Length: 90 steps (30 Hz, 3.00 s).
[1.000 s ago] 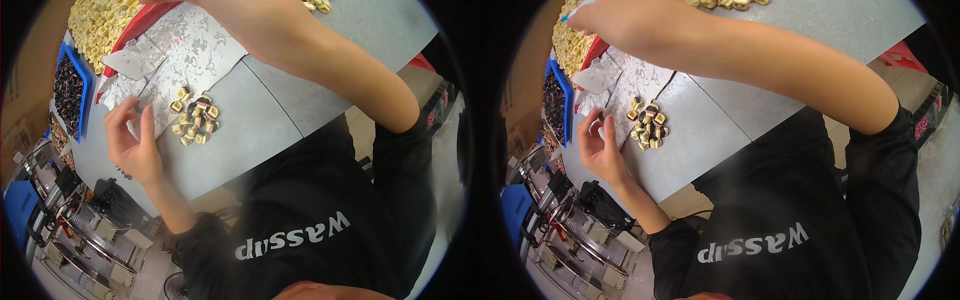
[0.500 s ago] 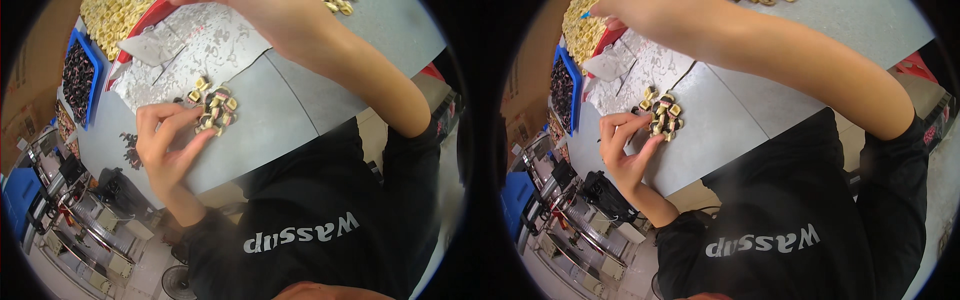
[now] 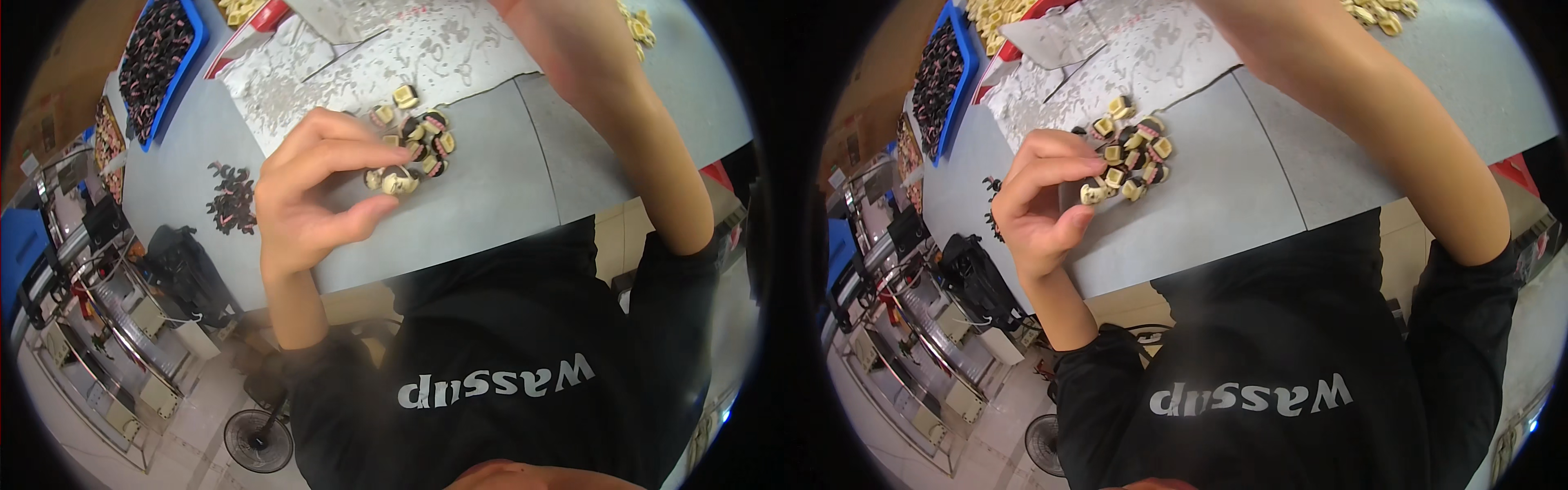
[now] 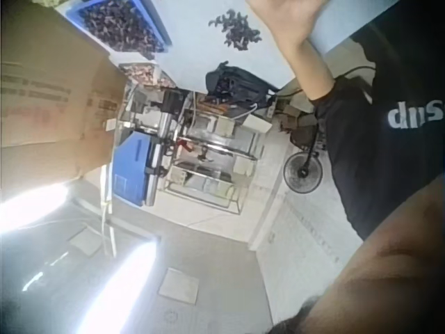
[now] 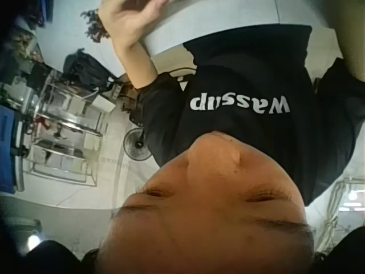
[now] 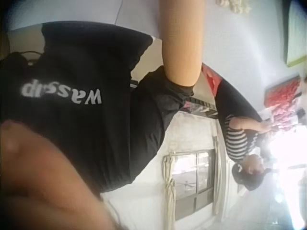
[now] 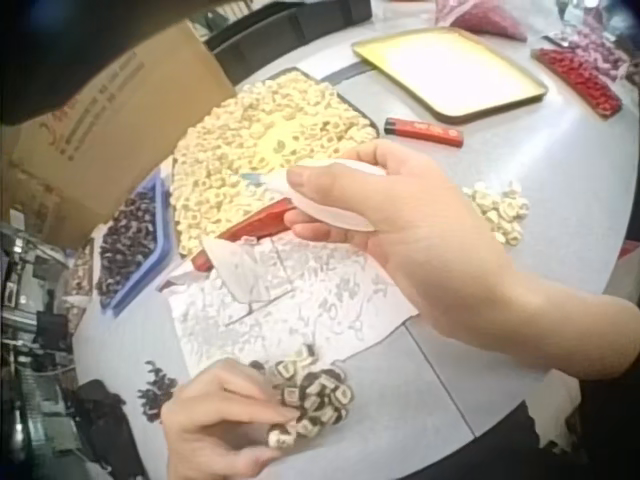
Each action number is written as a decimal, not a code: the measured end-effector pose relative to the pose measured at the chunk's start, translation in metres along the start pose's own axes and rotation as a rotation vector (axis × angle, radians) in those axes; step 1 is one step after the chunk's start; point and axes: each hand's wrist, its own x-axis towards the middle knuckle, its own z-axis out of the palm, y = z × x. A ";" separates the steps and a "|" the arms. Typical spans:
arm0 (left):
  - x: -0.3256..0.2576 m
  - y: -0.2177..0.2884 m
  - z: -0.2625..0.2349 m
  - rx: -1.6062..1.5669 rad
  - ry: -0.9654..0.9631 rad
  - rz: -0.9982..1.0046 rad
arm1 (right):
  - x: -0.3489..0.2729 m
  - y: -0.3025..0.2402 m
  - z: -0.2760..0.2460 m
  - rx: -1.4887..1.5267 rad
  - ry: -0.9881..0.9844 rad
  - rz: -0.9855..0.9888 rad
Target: The person assembles electronic components by applying glue from a bottle to the base of the components and then attaching small plastic parts by hand.
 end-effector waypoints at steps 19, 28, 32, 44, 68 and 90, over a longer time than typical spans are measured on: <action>-0.007 -0.004 0.000 -0.662 0.031 -0.023 | 0.001 0.003 0.006 -0.115 0.079 -0.020; -0.008 -0.006 0.000 -0.493 0.119 0.076 | -0.001 0.004 0.009 -0.130 0.129 -0.027; -0.007 -0.007 0.001 -0.449 0.116 0.072 | -0.001 0.003 0.010 -0.142 0.136 -0.018; -0.007 -0.009 0.002 -0.401 0.168 0.106 | -0.001 0.003 0.011 -0.162 0.160 -0.036; -0.006 -0.011 0.009 -0.570 0.066 0.125 | 0.002 0.003 0.006 -0.130 0.077 -0.020; 0.003 -0.004 0.004 0.413 -0.113 0.162 | 0.002 -0.005 0.007 -0.076 0.103 0.025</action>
